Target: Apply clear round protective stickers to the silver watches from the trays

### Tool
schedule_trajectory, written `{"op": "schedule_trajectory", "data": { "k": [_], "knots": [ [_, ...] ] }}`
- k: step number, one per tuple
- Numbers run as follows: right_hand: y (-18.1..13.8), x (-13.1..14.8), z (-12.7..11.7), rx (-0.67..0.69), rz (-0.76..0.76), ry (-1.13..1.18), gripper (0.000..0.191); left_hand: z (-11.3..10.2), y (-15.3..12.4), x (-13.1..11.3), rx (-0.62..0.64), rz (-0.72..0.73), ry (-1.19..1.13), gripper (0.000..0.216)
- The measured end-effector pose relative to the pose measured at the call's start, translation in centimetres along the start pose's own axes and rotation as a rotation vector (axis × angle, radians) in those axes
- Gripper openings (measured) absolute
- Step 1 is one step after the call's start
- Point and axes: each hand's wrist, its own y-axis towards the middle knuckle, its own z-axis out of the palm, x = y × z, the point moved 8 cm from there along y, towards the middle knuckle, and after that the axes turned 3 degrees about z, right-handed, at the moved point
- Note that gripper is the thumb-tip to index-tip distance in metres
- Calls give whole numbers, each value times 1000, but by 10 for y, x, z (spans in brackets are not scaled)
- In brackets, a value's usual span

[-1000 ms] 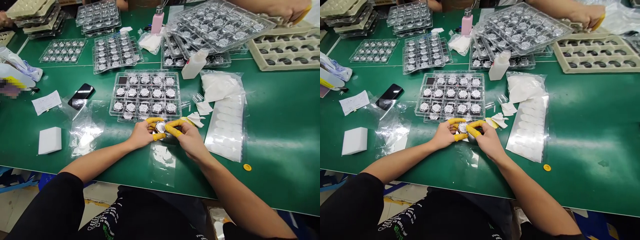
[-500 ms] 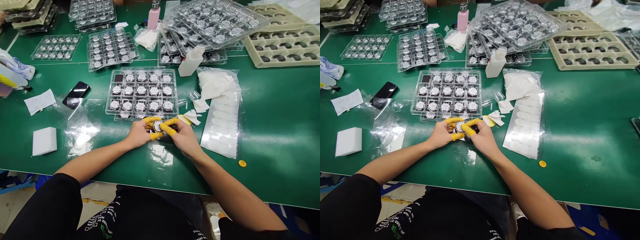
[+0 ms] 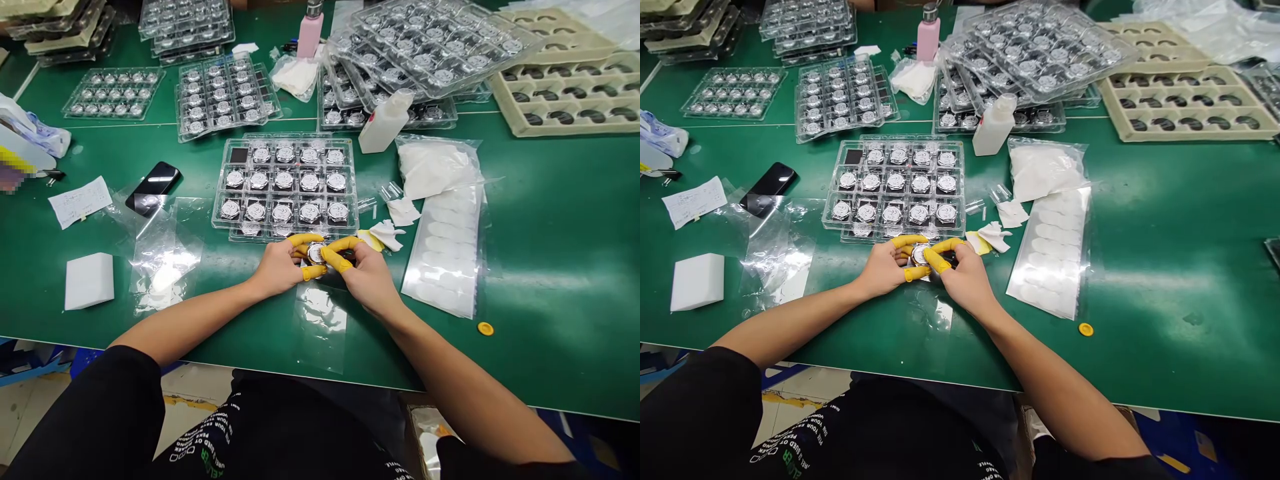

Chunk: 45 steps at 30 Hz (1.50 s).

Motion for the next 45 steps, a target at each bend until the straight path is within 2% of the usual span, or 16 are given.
{"op": "schedule_trajectory", "data": {
  "k": [7,9,12,14,16,19,21,23,27,33,40,45],
  "knots": [
    [0,2,0,-2,-5,3,41,1,0,1,0,-15,-19,67],
    [2,10,-14,-88,-65,28,43,1,0,0,-10,-23,-23,65],
    [3,24,-51,-353,-186,113,45,0,-1,-1,-26,-34,-15,62],
    [6,24,-63,-409,-189,225,50,0,-2,-2,-25,-35,-12,63],
    [14,17,-54,-278,-93,303,57,0,-2,-2,-24,-29,-14,63],
    [16,2,-24,10,94,217,65,0,-2,-1,-24,-19,-8,64],
    [12,-3,-11,116,136,139,67,0,-2,0,-28,-17,10,64],
    [8,-5,-4,166,128,87,65,1,-2,0,-27,-19,9,63],
    [2,-5,9,191,161,77,55,3,-2,-2,8,-21,-6,64],
    [-1,-8,21,140,270,221,61,2,-5,-3,-2,9,43,63],
    [-5,-4,20,87,175,296,52,4,-2,-1,15,-11,-44,65],
    [-6,1,19,101,169,304,54,4,-2,-1,14,-13,-68,64]
  ]
}}
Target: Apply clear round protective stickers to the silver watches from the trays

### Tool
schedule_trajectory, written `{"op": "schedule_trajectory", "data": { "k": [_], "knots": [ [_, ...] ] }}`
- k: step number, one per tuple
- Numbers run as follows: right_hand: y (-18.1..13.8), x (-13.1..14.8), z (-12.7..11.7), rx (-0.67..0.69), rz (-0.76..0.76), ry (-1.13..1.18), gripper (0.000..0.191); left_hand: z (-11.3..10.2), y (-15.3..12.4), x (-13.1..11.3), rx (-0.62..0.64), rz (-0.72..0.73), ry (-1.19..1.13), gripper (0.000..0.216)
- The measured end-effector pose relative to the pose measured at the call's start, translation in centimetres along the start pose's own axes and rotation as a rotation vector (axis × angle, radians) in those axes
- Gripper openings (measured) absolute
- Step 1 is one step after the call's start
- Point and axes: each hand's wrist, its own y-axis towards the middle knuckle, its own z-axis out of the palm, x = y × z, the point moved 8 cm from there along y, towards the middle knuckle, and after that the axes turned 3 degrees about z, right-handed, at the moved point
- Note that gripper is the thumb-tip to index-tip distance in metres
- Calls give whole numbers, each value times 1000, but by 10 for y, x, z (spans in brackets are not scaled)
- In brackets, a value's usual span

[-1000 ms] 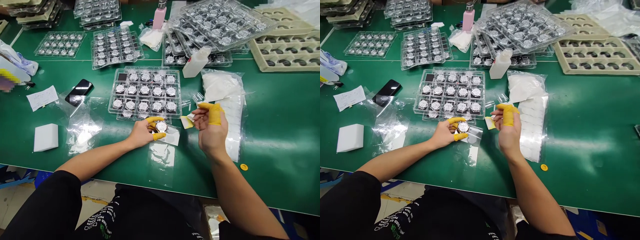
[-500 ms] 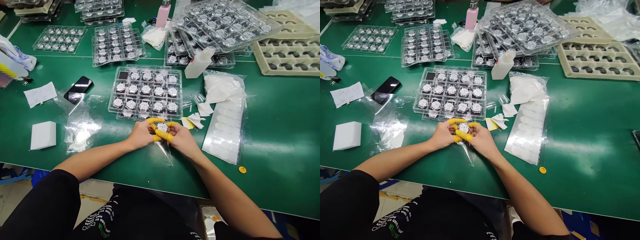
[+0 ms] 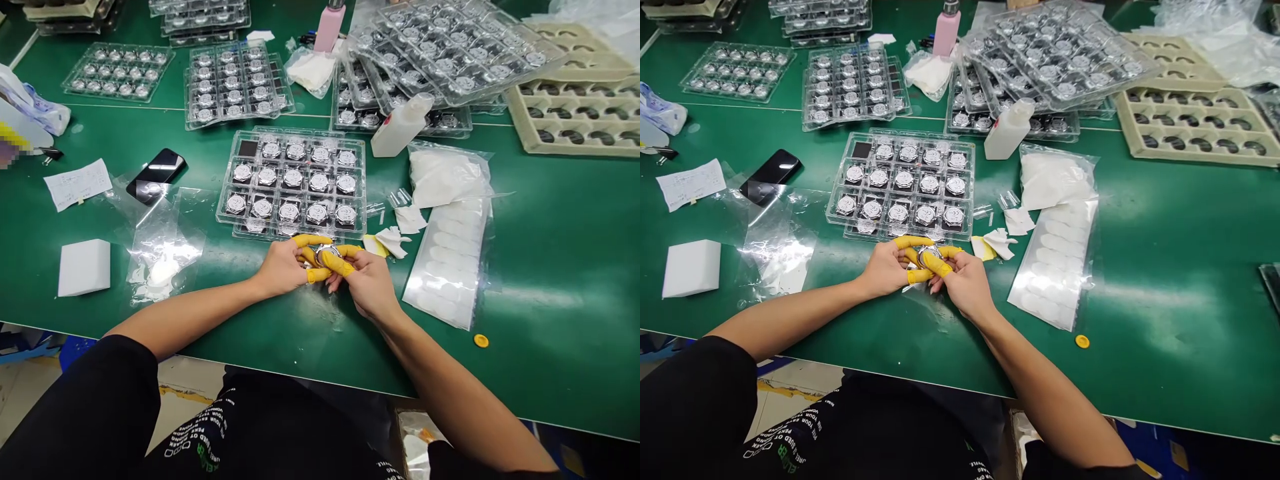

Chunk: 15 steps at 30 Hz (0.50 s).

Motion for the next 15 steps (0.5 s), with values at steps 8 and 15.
{"op": "schedule_trajectory", "data": {
  "k": [8,15],
  "knots": [
    [3,-2,0,134,63,23,56,-3,1,4,1,-32,25,67],
    [6,-2,-6,236,149,53,54,-5,1,0,-21,-51,-24,70]
  ]
}}
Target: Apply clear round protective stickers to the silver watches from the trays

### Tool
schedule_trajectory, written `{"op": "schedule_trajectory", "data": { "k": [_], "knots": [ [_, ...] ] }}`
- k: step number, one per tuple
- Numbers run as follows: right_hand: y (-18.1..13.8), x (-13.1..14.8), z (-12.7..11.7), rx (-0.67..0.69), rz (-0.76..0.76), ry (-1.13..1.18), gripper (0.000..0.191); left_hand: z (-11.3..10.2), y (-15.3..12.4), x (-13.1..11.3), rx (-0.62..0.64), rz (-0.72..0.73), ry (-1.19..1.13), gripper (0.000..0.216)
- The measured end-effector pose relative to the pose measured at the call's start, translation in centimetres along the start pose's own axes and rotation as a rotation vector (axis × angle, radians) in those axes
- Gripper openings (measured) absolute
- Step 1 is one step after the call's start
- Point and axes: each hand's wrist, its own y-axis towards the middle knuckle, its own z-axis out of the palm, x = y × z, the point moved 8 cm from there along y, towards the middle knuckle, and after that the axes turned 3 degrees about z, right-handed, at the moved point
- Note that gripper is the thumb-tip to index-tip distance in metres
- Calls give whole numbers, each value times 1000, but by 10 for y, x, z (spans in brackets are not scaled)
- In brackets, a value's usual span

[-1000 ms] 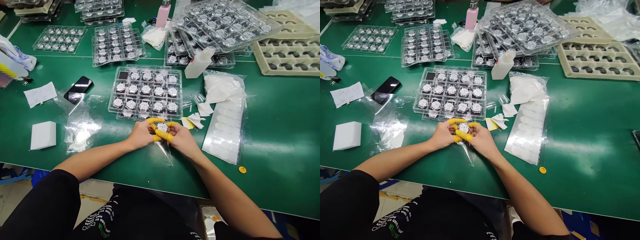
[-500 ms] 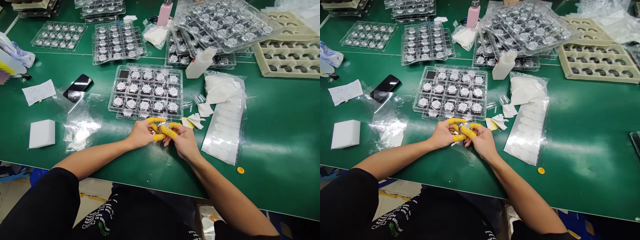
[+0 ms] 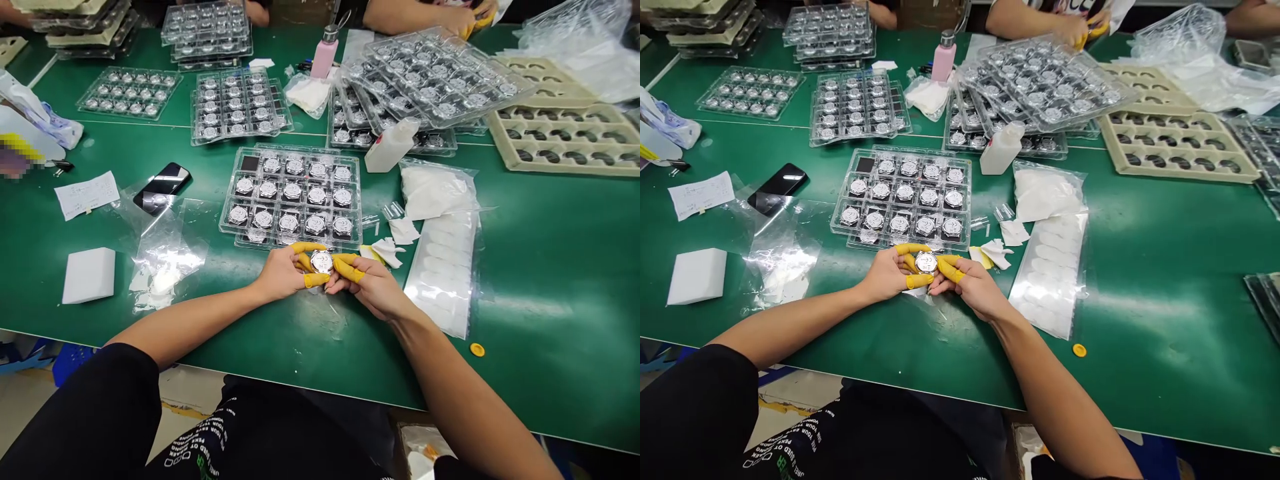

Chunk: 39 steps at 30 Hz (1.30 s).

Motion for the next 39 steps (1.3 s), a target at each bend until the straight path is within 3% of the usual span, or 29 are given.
{"op": "schedule_trajectory", "data": {
  "k": [7,14,20,27,32,39],
  "knots": [
    [3,3,1,-32,-105,-118,57,0,-1,0,-6,10,-8,67],
    [9,2,-5,97,-127,-96,50,1,0,2,13,14,-47,70],
    [10,1,-6,-52,-139,-118,48,2,-2,1,15,29,21,62],
    [13,2,-3,42,-180,-66,52,2,0,2,29,2,-1,67],
    [15,-3,-7,-45,-157,-80,48,1,-1,2,7,-21,-9,66],
    [18,-2,-6,74,-168,-28,51,3,-1,1,18,-29,-11,66]
  ]
}}
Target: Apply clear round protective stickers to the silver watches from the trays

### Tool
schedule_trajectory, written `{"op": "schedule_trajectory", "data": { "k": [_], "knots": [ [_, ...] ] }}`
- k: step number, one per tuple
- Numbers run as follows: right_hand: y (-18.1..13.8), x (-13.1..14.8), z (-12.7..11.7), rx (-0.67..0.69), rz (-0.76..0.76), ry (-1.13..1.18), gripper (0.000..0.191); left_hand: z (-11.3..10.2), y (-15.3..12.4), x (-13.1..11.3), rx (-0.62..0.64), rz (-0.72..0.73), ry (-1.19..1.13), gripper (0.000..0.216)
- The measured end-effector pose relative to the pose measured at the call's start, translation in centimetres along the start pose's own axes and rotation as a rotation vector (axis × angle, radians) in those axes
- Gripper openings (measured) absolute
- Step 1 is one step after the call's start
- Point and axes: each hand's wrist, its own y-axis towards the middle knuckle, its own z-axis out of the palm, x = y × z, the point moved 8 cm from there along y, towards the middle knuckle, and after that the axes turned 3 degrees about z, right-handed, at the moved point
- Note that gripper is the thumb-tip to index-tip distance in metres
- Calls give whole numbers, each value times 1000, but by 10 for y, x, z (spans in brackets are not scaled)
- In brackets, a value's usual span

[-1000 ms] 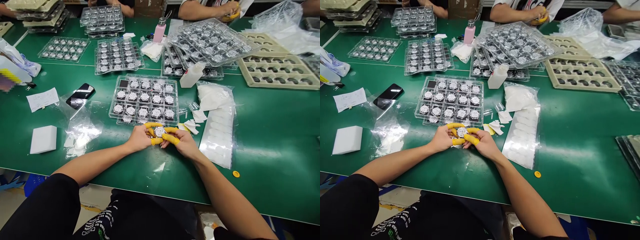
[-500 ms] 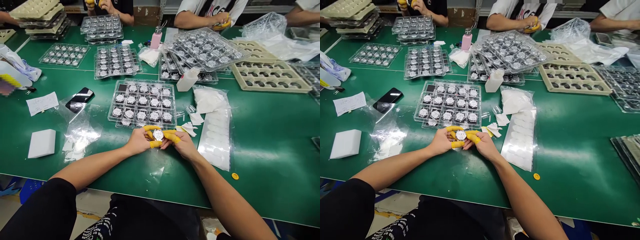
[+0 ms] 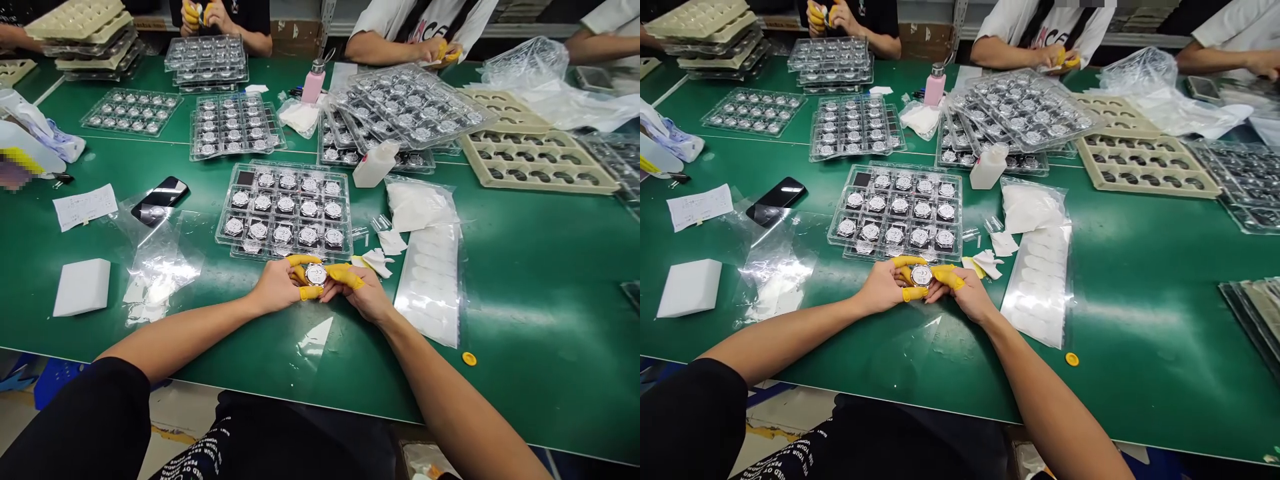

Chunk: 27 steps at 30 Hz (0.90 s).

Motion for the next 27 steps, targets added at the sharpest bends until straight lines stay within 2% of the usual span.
{"op": "schedule_trajectory", "data": {
  "k": [5,10,15,20,27],
  "knots": [
    [0,1,-2,-60,18,-47,46,-1,1,3,-13,-3,3,65],
    [2,1,-1,30,11,-43,49,-2,2,5,-9,27,15,67],
    [2,-1,-4,-21,11,-56,49,-2,2,4,2,47,67,65],
    [2,3,2,30,14,-31,49,-3,1,2,-24,22,36,66],
    [0,7,3,-101,39,-56,49,-3,2,2,-26,77,74,65]
  ]
}}
